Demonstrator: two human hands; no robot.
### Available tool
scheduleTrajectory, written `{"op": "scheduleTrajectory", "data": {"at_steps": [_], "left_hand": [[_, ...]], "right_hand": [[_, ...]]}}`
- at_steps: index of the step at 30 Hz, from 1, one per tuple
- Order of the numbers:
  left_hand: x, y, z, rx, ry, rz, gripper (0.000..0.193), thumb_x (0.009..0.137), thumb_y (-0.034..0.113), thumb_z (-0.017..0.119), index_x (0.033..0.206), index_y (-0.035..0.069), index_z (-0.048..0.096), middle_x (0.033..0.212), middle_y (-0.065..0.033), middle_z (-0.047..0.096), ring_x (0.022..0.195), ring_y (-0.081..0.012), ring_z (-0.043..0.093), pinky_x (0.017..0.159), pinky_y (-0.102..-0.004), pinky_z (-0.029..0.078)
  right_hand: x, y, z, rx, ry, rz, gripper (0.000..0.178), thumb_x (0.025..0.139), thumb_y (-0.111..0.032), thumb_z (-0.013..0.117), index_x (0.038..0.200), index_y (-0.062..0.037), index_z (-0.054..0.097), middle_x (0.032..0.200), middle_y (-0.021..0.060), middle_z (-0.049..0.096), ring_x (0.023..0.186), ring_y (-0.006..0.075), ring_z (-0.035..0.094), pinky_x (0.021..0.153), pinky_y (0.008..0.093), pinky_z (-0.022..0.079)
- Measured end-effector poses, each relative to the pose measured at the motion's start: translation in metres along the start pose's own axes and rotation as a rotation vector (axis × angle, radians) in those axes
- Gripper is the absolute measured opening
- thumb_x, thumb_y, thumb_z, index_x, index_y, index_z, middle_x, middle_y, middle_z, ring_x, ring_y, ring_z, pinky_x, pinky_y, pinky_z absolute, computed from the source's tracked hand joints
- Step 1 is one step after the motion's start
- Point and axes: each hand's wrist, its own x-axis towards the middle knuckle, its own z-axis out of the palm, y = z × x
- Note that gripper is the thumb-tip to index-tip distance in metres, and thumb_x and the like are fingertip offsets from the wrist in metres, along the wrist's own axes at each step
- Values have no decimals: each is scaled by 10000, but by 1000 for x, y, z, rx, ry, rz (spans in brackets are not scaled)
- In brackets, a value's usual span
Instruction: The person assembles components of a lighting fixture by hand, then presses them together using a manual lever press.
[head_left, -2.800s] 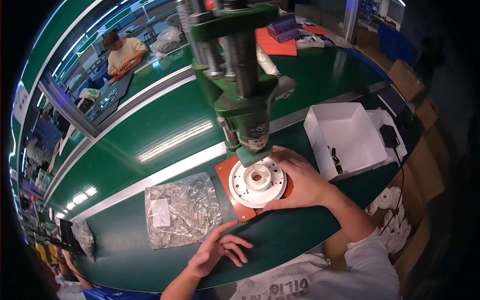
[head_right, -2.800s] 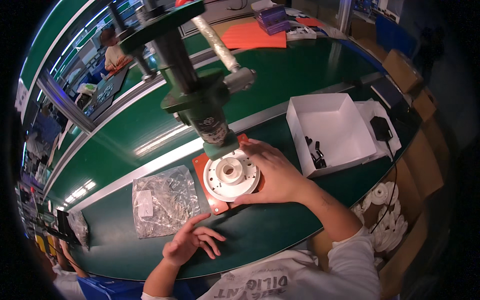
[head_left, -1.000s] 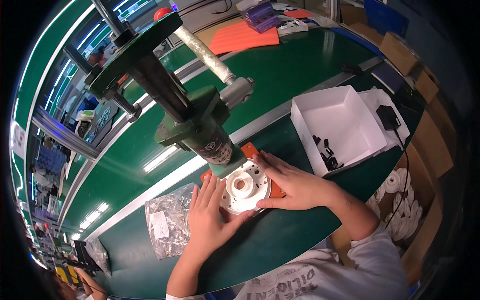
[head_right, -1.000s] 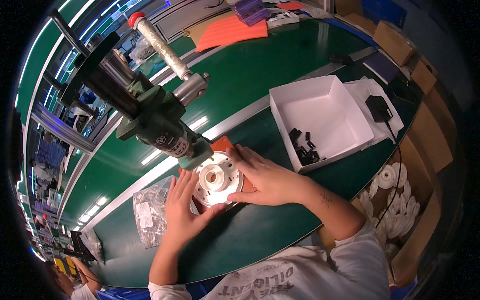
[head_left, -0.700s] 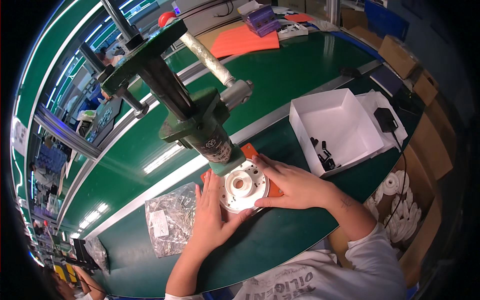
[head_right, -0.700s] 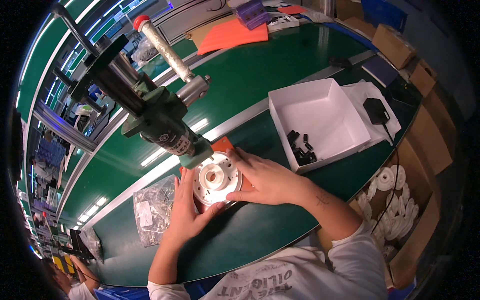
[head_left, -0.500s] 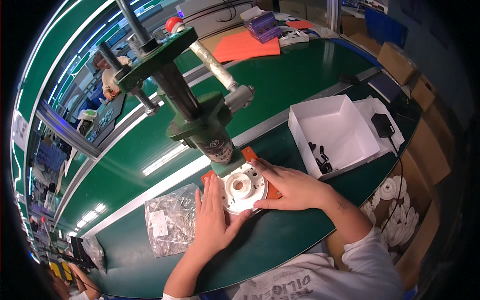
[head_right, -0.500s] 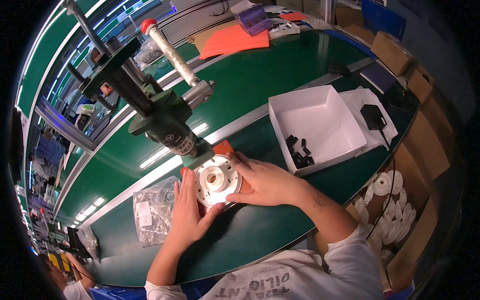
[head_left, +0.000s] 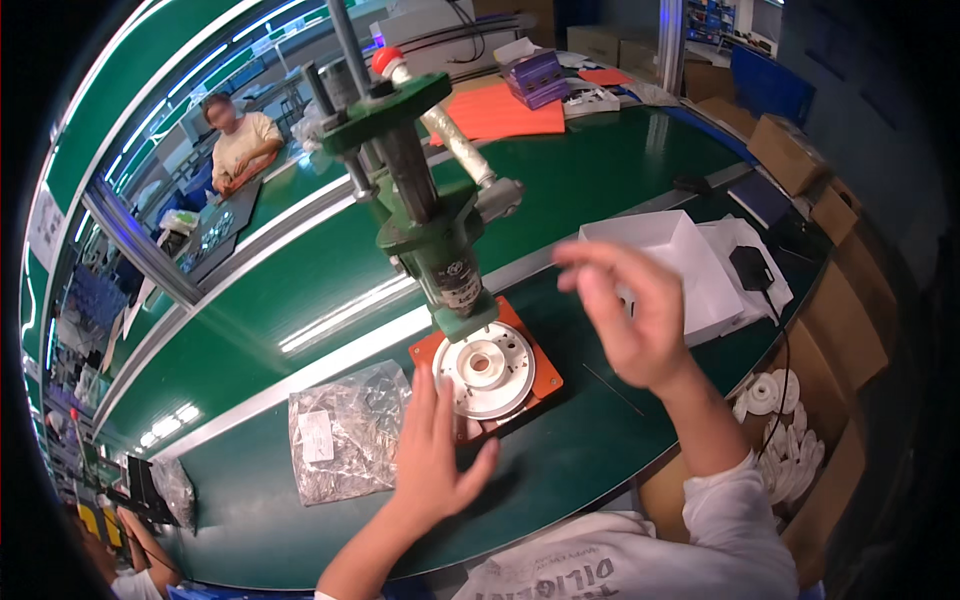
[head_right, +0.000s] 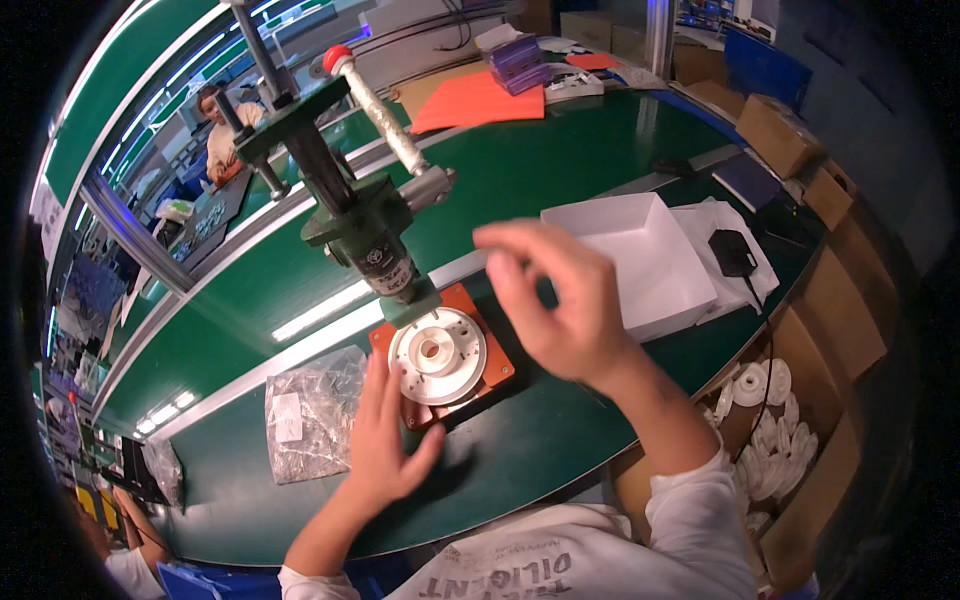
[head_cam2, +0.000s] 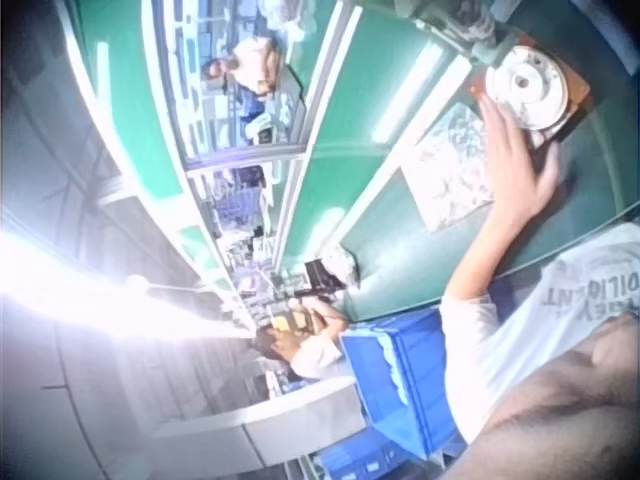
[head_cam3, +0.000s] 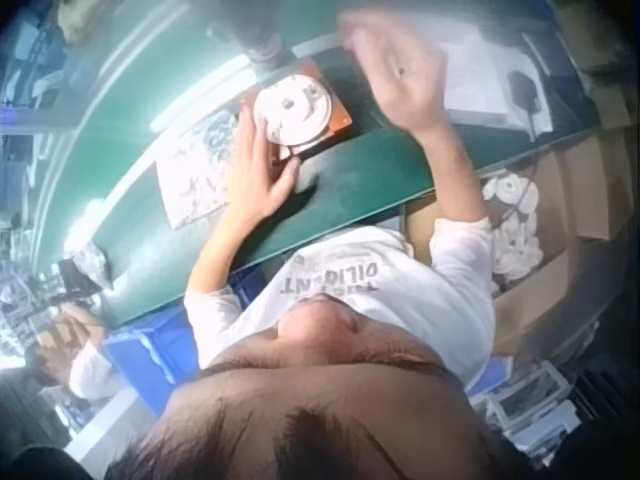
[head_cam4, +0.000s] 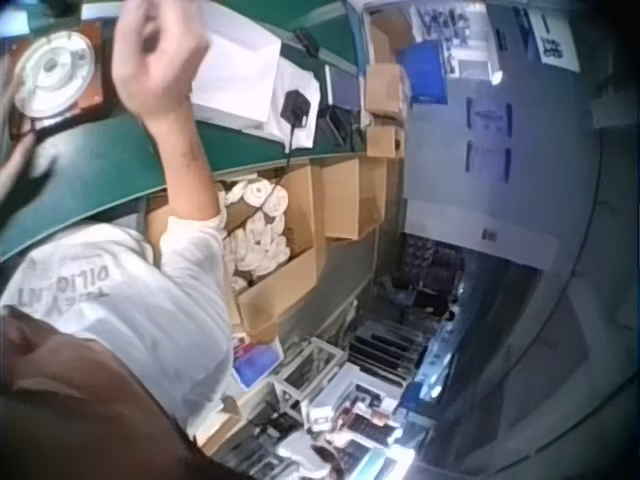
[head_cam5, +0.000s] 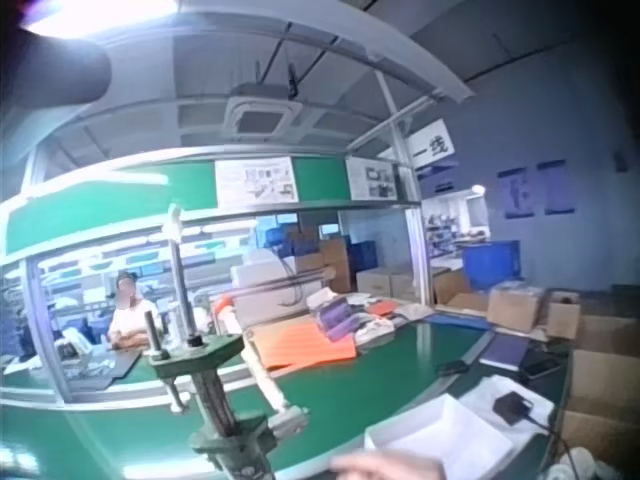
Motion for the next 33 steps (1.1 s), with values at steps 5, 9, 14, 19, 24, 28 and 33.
{"op": "scheduleTrajectory", "data": {"at_steps": [5, 9, 14, 19, 24, 28, 33], "left_hand": [[-32, -8, 19, 73, -24, 209, 851, 827, 265, 770, 1526, -79, 428, 1602, -376, 340, 1493, -551, 351, 1203, -559, 351], [-30, -3, 25, 39, -59, 205, 855, 821, 246, 771, 1526, -88, 421, 1596, -369, 354, 1483, -551, 367, 1200, -557, 361], [-30, -7, 25, -7, -46, 166, 871, 823, 209, 767, 1542, -99, 384, 1595, -368, 358, 1497, -537, 354, 1219, -551, 344], [-29, -9, 25, -22, -44, 150, 881, 824, 215, 769, 1546, -97, 371, 1610, -385, 311, 1510, -553, 316, 1220, -557, 338], [-32, -13, 24, -25, -50, 103, 902, 832, 235, 775, 1549, -96, 340, 1611, -439, 222, 1508, -610, 255, 1214, -578, 329], [-31, -14, 26, -54, -39, 89, 908, 841, 246, 775, 1553, -94, 326, 1615, -445, 195, 1501, -631, 240, 1213, -592, 322], [-30, -12, 28, -56, -56, 92, 913, 850, 257, 775, 1565, -77, 316, 1616, -443, 189, 1501, -635, 230, 1212, -597, 320]], "right_hand": [[99, 20, 25, 39, 181, -161, 373, 1057, -261, 578, 1296, 20, 637, 1291, 152, 671, 1213, 252, 619, 967, 357, 499], [161, 26, 37, 315, -267, 545, 450, 1058, -329, 597, 1362, 3, 620, 1354, 129, 640, 1282, 220, 588, 1064, 365, 467], [197, 29, 72, 324, -350, 588, 376, 1064, -320, 593, 1211, 13, 690, 989, 106, 721, 900, 191, 734, 773, 317, 574], [155, -6, 31, 261, -199, 109, 335, 1091, -230, 563, 1253, 50, 650, 1136, 134, 739, 975, 160, 724, 936, 329, 560], [82, -4, -14, 128, -111, -150, 277, 1059, -61, 593, 1323, -4, 656, 1338, 122, 678, 1236, 163, 632, 1052, 332, 498], [48, -8, -39, -201, -150, -315, 373, 950, 5, 689, 1322, -20, 679, 1319, 151, 662, 1214, 286, 648, 1031, 381, 511], [20, 20, -56, -516, -223, -615, 451, 726, -65, 872, 1167, -99, 785, 1001, 75, 721, 849, 247, 695, 707, 342, 519]]}}
